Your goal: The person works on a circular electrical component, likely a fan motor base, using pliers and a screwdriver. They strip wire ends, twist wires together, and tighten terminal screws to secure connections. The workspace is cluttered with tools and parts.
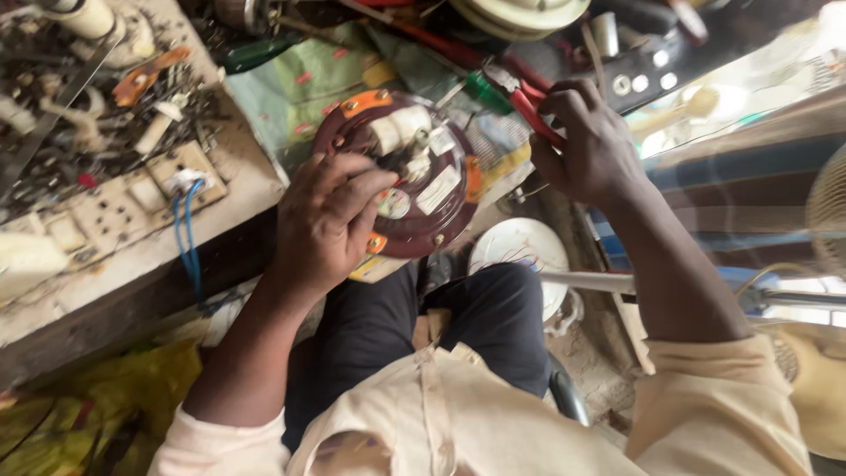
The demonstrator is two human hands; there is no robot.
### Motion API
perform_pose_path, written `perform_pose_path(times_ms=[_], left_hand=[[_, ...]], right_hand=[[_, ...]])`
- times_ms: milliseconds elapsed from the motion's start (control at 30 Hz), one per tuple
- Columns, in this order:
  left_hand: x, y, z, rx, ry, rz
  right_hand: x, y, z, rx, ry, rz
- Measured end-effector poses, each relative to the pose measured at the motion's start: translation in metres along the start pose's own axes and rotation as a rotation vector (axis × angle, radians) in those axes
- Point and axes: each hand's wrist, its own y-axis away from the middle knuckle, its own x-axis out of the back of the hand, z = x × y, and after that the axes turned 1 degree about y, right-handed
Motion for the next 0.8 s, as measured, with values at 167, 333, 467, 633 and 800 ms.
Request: perform_pose_path(times_ms=[167,333,467,633,800], left_hand=[[0.000,0.002,0.001,-0.004,-0.021,-0.021],[0.000,0.004,0.005,-0.010,0.016,0.002],[-0.004,-0.001,0.011,-0.005,0.081,0.053],[-0.013,-0.005,0.016,-0.036,0.033,0.050],[-0.019,-0.009,0.022,-0.039,0.008,0.054]], right_hand=[[-0.024,-0.012,-0.010,0.066,0.290,0.149],[-0.047,0.001,-0.004,-0.064,0.012,0.263],[-0.058,0.048,-0.037,-0.554,-0.928,0.323],[-0.054,0.102,-0.109,-0.599,-1.271,0.023],[-0.021,0.086,-0.151,-0.390,-0.744,-0.079]])
